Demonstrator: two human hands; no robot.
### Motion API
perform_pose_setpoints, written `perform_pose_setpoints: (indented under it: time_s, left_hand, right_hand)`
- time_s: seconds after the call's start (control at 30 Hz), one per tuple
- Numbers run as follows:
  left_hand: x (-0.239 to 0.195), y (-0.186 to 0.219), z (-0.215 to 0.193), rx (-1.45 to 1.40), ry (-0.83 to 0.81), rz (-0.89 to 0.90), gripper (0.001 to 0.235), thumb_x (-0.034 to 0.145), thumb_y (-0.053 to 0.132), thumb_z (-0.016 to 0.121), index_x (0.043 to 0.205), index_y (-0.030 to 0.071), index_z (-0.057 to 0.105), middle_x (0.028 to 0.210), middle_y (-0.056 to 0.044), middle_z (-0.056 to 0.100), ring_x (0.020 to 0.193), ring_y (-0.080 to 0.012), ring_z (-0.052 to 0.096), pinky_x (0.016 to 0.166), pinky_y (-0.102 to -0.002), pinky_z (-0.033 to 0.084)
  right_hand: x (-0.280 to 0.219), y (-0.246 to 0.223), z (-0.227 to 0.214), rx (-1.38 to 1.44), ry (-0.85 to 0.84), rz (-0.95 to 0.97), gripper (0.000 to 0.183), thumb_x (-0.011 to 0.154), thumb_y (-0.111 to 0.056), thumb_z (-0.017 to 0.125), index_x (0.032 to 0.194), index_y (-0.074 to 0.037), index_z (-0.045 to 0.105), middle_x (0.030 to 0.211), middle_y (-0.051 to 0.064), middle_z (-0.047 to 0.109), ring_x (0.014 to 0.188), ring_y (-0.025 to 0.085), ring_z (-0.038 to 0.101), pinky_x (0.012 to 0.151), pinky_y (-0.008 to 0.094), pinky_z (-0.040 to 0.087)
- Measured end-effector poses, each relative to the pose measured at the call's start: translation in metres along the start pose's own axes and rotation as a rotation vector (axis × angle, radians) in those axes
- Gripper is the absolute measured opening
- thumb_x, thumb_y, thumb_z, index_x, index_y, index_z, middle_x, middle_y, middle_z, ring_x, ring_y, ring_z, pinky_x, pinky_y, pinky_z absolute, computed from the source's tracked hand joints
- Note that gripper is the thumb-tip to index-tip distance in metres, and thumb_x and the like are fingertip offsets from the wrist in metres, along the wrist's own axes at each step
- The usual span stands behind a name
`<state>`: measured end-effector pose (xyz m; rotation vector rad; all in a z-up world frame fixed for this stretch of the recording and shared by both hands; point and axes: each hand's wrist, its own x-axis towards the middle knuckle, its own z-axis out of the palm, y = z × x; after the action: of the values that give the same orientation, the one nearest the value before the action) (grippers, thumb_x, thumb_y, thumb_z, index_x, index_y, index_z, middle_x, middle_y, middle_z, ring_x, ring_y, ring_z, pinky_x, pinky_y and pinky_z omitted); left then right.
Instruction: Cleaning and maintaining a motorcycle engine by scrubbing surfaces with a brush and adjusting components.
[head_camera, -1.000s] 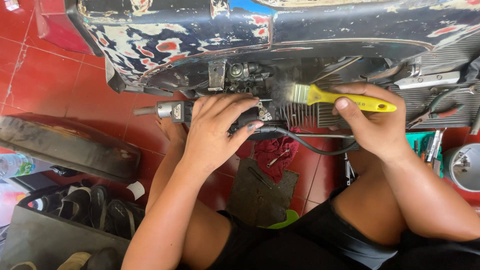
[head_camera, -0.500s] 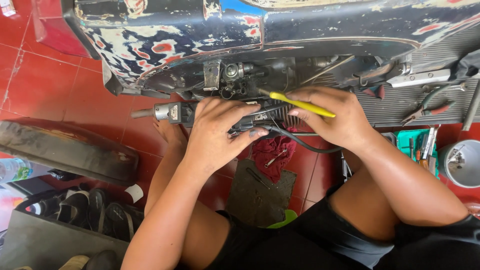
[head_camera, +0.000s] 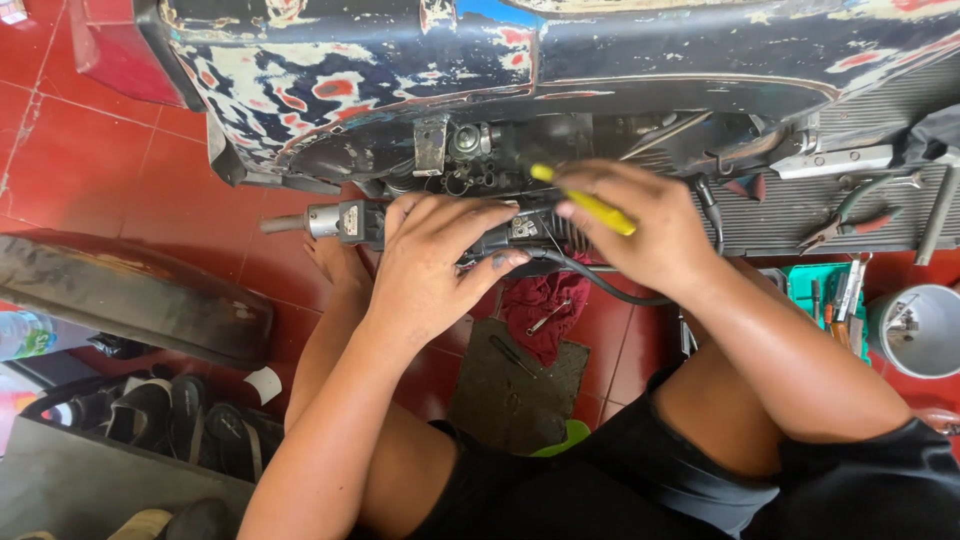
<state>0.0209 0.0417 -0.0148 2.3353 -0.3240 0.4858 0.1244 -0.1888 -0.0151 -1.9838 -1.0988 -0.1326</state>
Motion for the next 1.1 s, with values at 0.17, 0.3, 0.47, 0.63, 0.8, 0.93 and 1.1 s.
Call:
perform_pose_setpoints:
  time_s: [0.17, 0.3, 0.47, 0.63, 0.8, 0.93, 1.1]
  left_hand:
    - [0.001, 0.002, -0.008, 0.002, 0.010, -0.015, 0.038, 0.095, 0.045, 0.071, 0.125, 0.021, 0.073, 0.114, -0.001, 0.075, 0.105, -0.0247, 0.067, 0.103, -0.045, 0.038]
    - [0.000, -0.004, -0.008, 0.031, 0.034, -0.018, 0.037, 0.097, 0.046, 0.069, 0.126, 0.023, 0.072, 0.116, 0.001, 0.075, 0.108, -0.0229, 0.067, 0.104, -0.044, 0.038]
    - [0.001, -0.006, -0.011, 0.030, 0.039, -0.008, 0.035, 0.098, 0.045, 0.068, 0.123, 0.021, 0.073, 0.113, 0.000, 0.075, 0.105, -0.0228, 0.068, 0.102, -0.043, 0.038]
    - [0.000, -0.007, -0.011, 0.028, 0.042, 0.005, 0.031, 0.099, 0.042, 0.069, 0.121, 0.020, 0.074, 0.113, 0.000, 0.075, 0.104, -0.0235, 0.068, 0.101, -0.042, 0.038]
    - [0.000, -0.009, -0.012, 0.041, 0.039, -0.011, 0.029, 0.098, 0.041, 0.070, 0.120, 0.022, 0.074, 0.113, 0.001, 0.075, 0.103, -0.0220, 0.067, 0.099, -0.041, 0.037]
    - [0.000, -0.007, -0.018, 0.013, -0.007, -0.077, 0.026, 0.103, 0.038, 0.063, 0.119, 0.021, 0.075, 0.114, 0.000, 0.074, 0.105, -0.0233, 0.066, 0.100, -0.043, 0.036]
    - [0.001, -0.017, -0.026, -0.111, -0.019, -0.227, 0.023, 0.107, 0.028, 0.057, 0.118, 0.021, 0.076, 0.114, -0.004, 0.075, 0.108, -0.0305, 0.068, 0.098, -0.045, 0.042]
  right_hand:
    - [-0.006, -0.001, -0.007, 0.217, 0.067, 0.088, 0.014, 0.099, -0.008, 0.072, 0.111, -0.001, 0.074, 0.107, 0.021, 0.076, 0.102, 0.042, 0.074, 0.084, 0.049, 0.059]
    - [-0.009, 0.026, -0.009, -0.055, 0.088, -0.003, 0.011, 0.103, -0.012, 0.074, 0.110, -0.003, 0.076, 0.107, 0.018, 0.078, 0.098, 0.041, 0.075, 0.082, 0.047, 0.058]
    - [-0.014, 0.018, 0.002, -0.306, 0.129, -0.085, 0.015, 0.104, -0.020, 0.074, 0.116, -0.011, 0.077, 0.113, 0.008, 0.078, 0.099, 0.031, 0.076, 0.085, 0.041, 0.058]
    - [-0.005, -0.011, -0.006, -0.157, 0.018, -0.023, 0.011, 0.102, -0.011, 0.072, 0.108, -0.004, 0.077, 0.101, 0.016, 0.077, 0.087, 0.039, 0.075, 0.076, 0.045, 0.059]
    - [-0.015, 0.021, -0.014, 0.252, 0.157, 0.370, 0.019, 0.107, -0.010, 0.068, 0.123, -0.003, 0.074, 0.068, 0.013, 0.065, 0.041, 0.020, 0.060, 0.038, 0.021, 0.043]
    - [-0.008, 0.027, -0.015, 0.123, 0.121, 0.044, 0.019, 0.101, -0.006, 0.077, 0.118, 0.000, 0.076, 0.104, 0.022, 0.076, 0.092, 0.043, 0.075, 0.075, 0.047, 0.059]
    - [0.013, 0.023, -0.017, -0.436, 0.064, -0.299, 0.019, 0.107, -0.017, 0.074, 0.120, -0.003, 0.078, 0.111, 0.016, 0.079, 0.089, 0.034, 0.076, 0.077, 0.042, 0.057]
